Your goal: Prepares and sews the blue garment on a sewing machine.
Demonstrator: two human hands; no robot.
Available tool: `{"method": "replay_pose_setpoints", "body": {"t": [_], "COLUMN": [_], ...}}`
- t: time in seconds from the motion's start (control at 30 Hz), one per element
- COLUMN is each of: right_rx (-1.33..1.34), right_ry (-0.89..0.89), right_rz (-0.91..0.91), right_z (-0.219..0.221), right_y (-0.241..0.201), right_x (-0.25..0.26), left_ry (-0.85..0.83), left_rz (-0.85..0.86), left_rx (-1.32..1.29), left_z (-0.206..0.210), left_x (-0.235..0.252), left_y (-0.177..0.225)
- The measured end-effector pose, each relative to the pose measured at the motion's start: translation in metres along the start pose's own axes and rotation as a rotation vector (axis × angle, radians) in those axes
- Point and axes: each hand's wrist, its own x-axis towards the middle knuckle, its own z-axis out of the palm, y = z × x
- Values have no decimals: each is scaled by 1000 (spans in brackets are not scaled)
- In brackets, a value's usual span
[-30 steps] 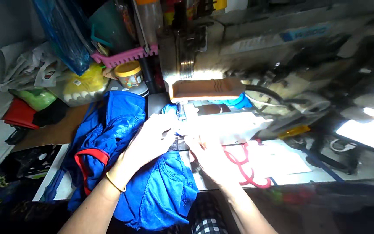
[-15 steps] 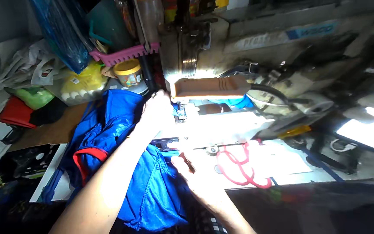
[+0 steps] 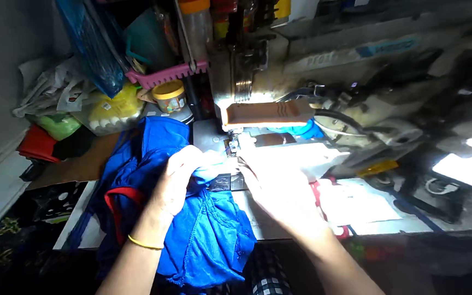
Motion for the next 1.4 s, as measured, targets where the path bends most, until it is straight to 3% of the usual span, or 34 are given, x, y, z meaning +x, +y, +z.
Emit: {"method": "replay_pose_setpoints", "body": {"t": [0.2,0.3,0.4,0.53,0.63,0.7,0.9,1.17,1.27,1.4], "right_rx": [14,261,808,1355,1605,1625,1633,1698,1610,1250], "right_ry": [-37,-65,-143,-465,-498,-504,-640,-641,-623,-531], "right_rz": [-120,-54,196,588,701,681,583,805,714,511], "right_z": [29,19,4,9,2,-1,3,1,2,6], "right_y": [-5,-1,-3,-17,-23,-26,-26,-29,-30,-35], "right_x": [24,25,8,-26,-32,-31,-39,-41,-36,-33], "left_ry": [14,49,109,127,55,61,159,166,169,116], "left_rz": [-7,11,81,82,23,2,-120,-111,-48,27], "left_rx": [-30,23,46,18,117,210,-45,-43,50,230], "left_z": [12,11,14,19,12,9,2,4,7,9], "left_x": [-18,-24,-35,-50,-60,-65,-72,-71,-70,-69], "left_y": [-10,-14,-17,-19,-16,-13,-7,-11,-11,-14]}}
